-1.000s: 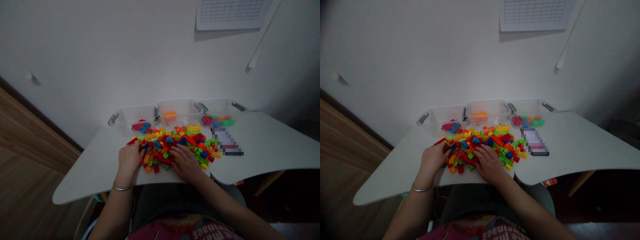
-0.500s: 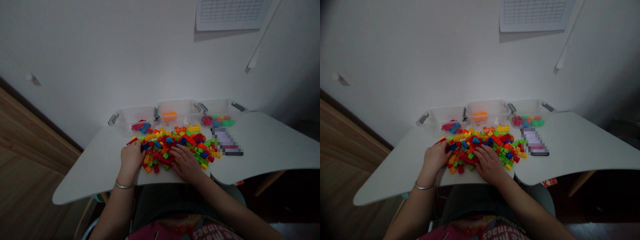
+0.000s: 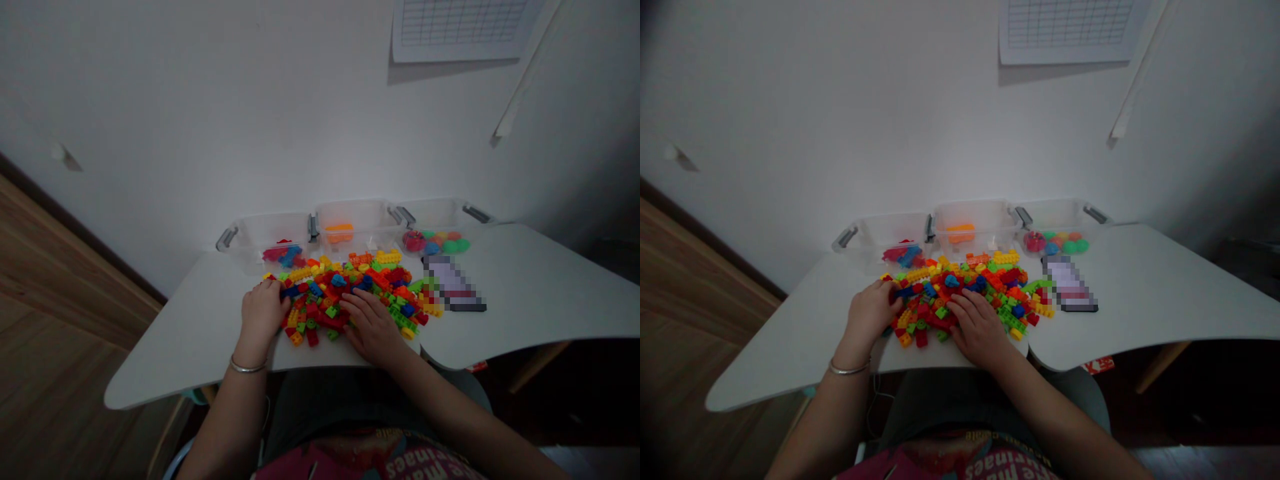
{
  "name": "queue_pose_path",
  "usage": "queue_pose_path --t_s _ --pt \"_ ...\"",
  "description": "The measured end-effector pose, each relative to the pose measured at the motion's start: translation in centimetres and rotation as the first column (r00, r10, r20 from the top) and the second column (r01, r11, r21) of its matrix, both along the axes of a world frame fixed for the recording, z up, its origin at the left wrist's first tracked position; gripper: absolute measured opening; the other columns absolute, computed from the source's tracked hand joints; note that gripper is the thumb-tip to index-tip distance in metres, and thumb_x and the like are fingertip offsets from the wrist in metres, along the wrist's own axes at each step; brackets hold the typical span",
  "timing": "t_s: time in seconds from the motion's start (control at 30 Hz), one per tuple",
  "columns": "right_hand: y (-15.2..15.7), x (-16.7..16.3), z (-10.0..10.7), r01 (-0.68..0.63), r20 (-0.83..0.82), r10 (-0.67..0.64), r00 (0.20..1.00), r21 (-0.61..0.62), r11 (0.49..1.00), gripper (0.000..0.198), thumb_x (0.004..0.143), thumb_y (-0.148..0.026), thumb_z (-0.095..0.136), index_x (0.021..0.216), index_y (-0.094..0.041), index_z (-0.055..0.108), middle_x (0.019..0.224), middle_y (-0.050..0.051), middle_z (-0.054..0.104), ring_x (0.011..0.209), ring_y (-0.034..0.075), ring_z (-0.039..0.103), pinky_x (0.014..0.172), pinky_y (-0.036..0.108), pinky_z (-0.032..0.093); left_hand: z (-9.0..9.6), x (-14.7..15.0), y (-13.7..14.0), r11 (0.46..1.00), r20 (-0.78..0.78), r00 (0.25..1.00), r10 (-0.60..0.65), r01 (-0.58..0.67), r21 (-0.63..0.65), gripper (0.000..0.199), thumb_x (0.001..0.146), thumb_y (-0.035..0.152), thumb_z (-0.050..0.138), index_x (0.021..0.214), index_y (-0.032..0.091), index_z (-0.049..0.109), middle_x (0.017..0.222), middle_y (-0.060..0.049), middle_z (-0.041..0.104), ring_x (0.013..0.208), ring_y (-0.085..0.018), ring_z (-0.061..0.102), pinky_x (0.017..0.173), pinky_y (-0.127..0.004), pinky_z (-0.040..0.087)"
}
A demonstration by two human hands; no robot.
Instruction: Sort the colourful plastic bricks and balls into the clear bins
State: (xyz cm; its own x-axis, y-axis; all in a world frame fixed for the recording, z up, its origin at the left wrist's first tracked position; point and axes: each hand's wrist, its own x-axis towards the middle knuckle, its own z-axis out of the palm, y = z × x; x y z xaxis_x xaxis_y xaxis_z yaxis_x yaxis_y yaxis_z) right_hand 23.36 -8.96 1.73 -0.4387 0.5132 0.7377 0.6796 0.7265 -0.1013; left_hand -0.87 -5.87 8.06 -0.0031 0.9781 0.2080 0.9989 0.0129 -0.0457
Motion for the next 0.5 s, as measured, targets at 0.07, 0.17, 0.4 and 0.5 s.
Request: queue_pose_path --t_s 0.07,0.17,0.4,0.5 --pt "0.0 0.0 0.0 -0.004 -0.004 0.004 1.0 0.004 1.0 0.043 0.088 -0.02 0.052 0.131 -0.016 0.053 0.127 0.013 0.062 0.128 0.026 0.047 0.105 0.049 0.046 -0.1 -0.2 0.2 1.0 0.035 0.999 0.006 -0.007 0.015 0.027 0.085 0.032 0.05 0.103 0.019 0.065 0.107 -0.01 0.066 0.094 -0.026 0.065 0.075 -0.035 0.049" --pt "0.1 0.1 -0.1 -0.007 -0.001 0.007 1.0 0.014 1.0 0.043 0.088 -0.021 0.053 0.13 -0.014 0.054 0.127 0.013 0.062 0.128 0.027 0.047 0.105 0.048 0.046 -0.3 -0.5 0.4 0.999 0.083 0.996 -0.016 0.011 0.053 0.028 0.084 0.032 0.051 0.104 0.019 0.065 0.105 -0.01 0.067 0.095 -0.026 0.063 0.08 -0.035 0.049" --pt "0.2 0.3 -0.3 -0.005 0.0 0.005 1.0 -0.003 1.0 0.045 0.088 -0.022 0.052 0.133 -0.016 0.052 0.128 0.013 0.061 0.13 0.026 0.046 0.106 0.049 0.045 0.1 -1.4 0.7 0.994 0.191 0.981 0.005 -0.025 0.105 0.029 0.083 0.03 0.052 0.108 0.022 0.065 0.098 -0.007 0.071 0.094 -0.027 0.064 0.081 -0.038 0.048" --pt "0.1 0.4 -0.3 -0.005 0.002 0.005 1.0 0.004 1.0 0.043 0.088 -0.021 0.052 0.13 -0.014 0.054 0.127 0.014 0.062 0.129 0.027 0.047 0.106 0.049 0.045 0.1 -2.0 0.9 0.987 0.307 0.952 -0.021 -0.03 0.159 0.029 0.081 0.027 0.052 0.106 0.022 0.065 0.098 -0.007 0.071 0.092 -0.025 0.064 0.082 -0.037 0.049"
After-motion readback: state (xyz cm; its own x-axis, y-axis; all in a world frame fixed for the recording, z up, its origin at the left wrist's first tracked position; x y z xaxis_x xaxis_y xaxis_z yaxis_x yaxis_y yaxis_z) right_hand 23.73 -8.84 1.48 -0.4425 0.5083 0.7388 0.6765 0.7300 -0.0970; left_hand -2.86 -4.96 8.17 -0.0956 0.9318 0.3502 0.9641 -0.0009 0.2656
